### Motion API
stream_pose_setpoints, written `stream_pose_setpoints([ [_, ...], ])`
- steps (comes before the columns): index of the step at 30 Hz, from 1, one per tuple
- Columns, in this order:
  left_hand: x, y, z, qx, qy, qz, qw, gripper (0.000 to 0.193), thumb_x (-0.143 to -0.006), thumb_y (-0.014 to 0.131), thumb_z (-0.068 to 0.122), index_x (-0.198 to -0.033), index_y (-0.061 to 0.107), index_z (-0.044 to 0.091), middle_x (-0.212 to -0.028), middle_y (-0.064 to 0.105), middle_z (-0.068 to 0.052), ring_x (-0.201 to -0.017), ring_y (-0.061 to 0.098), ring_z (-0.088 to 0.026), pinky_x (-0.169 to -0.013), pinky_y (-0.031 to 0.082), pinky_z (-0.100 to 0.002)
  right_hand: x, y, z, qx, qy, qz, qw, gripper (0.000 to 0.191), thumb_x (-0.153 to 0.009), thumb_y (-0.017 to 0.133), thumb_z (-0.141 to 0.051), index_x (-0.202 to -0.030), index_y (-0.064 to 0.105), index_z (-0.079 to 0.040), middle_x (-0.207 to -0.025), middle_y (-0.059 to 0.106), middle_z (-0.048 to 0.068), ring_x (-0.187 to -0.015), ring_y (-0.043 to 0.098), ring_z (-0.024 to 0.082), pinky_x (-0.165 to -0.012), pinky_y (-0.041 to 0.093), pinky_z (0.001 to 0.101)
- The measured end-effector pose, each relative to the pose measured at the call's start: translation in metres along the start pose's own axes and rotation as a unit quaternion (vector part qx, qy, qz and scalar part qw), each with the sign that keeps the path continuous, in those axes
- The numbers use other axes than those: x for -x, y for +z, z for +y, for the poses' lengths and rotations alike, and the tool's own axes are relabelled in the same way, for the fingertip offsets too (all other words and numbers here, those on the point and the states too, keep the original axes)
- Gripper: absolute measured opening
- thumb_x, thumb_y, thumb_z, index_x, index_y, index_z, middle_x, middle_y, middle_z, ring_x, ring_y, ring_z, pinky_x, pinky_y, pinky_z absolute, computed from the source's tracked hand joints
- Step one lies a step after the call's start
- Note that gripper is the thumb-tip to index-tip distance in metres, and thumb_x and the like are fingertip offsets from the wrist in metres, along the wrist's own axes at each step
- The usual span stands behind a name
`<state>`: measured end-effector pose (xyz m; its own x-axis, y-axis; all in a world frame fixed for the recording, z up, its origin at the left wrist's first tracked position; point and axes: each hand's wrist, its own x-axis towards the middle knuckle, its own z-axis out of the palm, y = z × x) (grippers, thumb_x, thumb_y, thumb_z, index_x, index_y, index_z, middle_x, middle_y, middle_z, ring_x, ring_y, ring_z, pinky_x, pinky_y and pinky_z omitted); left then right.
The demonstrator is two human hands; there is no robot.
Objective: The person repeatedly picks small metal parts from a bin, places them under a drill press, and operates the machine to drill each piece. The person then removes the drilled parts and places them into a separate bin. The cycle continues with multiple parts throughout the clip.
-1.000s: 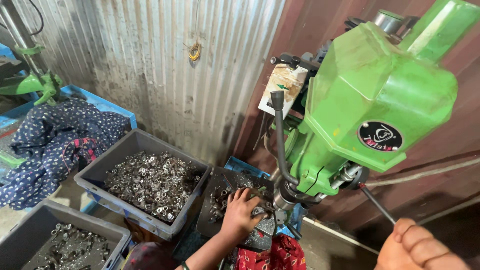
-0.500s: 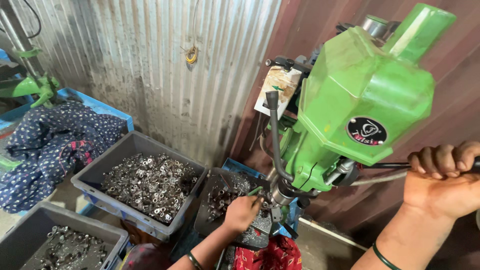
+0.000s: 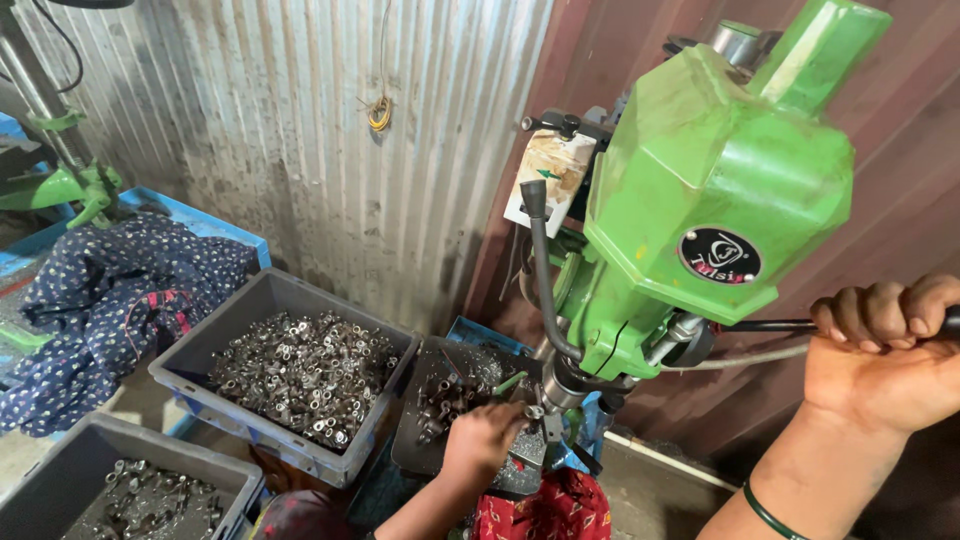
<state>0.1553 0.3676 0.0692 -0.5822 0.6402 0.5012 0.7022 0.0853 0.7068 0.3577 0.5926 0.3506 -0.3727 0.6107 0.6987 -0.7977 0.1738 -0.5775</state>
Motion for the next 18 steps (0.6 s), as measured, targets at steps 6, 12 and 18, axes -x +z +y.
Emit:
stream_pose_setpoints([
  [6, -0.006, 0.004, -0.001, 0.034, 0.001, 0.001, 0.999, 0.024, -0.088, 0.074, 0.021, -0.108, 0.075, 0.007, -0.1, 0.076, -0.014, -0.089, 0.073, -0.034, -0.078, 0.057, -0.043, -0.001, 0.004, 0.001, -0.146, 0.016, 0.029, 0.989, 0.046, -0.11, 0.041, -0.044, -0.077, 0.031, -0.014, -0.061, 0.024, -0.003, -0.056, 0.022, 0.012, -0.054, 0.02, 0.0264],
  [12, -0.02, 0.002, -0.008, 0.069, -0.032, -0.017, 0.997, 0.022, -0.084, 0.073, 0.014, -0.105, 0.078, 0.01, -0.105, 0.077, -0.011, -0.092, 0.074, -0.032, -0.082, 0.058, -0.041, 0.045, 0.008, -0.004, -0.278, -0.003, 0.074, 0.958, 0.047, -0.108, 0.034, -0.044, -0.076, 0.031, -0.01, -0.057, 0.024, 0.003, -0.054, 0.022, 0.018, -0.058, 0.027, 0.0364],
  [18, -0.02, 0.0, -0.015, 0.075, -0.027, -0.009, 0.997, 0.024, -0.082, 0.071, 0.011, -0.105, 0.08, 0.012, -0.107, 0.078, -0.009, -0.093, 0.076, -0.029, -0.082, 0.06, -0.038, 0.133, -0.038, 0.038, 0.038, -0.196, -0.097, 0.975, 0.049, -0.111, 0.039, -0.045, -0.072, 0.034, -0.015, -0.057, 0.029, 0.001, -0.06, 0.032, 0.016, -0.066, 0.037, 0.0351],
])
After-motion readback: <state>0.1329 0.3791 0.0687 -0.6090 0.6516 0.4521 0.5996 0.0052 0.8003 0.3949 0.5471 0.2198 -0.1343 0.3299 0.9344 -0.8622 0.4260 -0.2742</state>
